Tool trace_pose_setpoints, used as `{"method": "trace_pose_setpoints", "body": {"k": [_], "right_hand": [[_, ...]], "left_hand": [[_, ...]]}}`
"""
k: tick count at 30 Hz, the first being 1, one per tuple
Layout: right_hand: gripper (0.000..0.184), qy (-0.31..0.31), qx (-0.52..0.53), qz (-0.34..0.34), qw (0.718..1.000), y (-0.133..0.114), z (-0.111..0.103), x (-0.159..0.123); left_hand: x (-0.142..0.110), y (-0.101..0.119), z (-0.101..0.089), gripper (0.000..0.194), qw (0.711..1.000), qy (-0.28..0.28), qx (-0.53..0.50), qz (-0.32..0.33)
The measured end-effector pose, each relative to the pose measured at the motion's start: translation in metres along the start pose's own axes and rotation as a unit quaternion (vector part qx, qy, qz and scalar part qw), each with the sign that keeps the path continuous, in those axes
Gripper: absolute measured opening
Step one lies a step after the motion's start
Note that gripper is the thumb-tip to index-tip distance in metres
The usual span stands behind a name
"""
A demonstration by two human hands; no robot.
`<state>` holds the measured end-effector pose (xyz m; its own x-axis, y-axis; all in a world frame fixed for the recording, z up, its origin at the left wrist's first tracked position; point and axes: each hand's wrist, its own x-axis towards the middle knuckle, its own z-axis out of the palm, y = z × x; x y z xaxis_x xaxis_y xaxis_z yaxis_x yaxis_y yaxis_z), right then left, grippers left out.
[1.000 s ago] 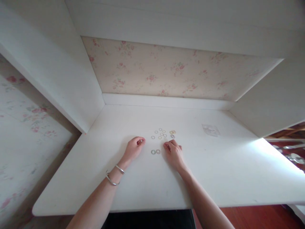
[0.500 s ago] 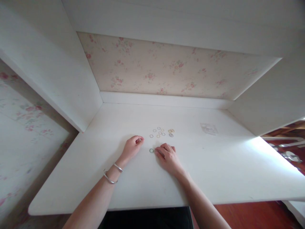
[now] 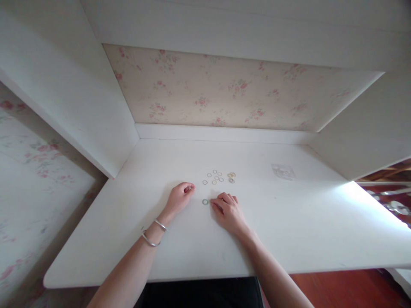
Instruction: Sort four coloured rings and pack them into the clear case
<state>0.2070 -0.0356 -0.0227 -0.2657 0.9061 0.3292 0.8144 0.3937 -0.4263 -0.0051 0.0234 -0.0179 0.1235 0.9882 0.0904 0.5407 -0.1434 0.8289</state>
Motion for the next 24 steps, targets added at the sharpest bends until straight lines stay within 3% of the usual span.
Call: {"method": "trace_pose_setpoints", "body": {"k": [4,7,13,18,24], "right_hand": [[0.019,0.039,0.047,0.018,0.998,0.002,0.0,0.0],[0.021,0.09,0.108,0.071,0.987,0.004,-0.002,-0.001],[0.024,0.166,0.152,0.17,0.959,0.016,-0.007,-0.002],[0.024,0.175,0.172,0.199,0.949,0.022,-0.008,0.0],[0.023,0.172,0.197,0.212,0.942,0.028,-0.006,0.002]], "left_hand": [[0.0,-0.001,0.0,0.027,1.0,-0.003,0.017,0.004],[-0.002,0.0,0.001,0.026,0.999,-0.001,0.047,0.021],[-0.002,0.022,0.014,0.021,0.986,-0.02,0.121,0.111],[0.021,0.052,0.037,0.02,0.967,-0.044,0.181,0.172],[0.054,0.069,0.064,0.021,0.944,-0.062,0.276,0.169]]}}
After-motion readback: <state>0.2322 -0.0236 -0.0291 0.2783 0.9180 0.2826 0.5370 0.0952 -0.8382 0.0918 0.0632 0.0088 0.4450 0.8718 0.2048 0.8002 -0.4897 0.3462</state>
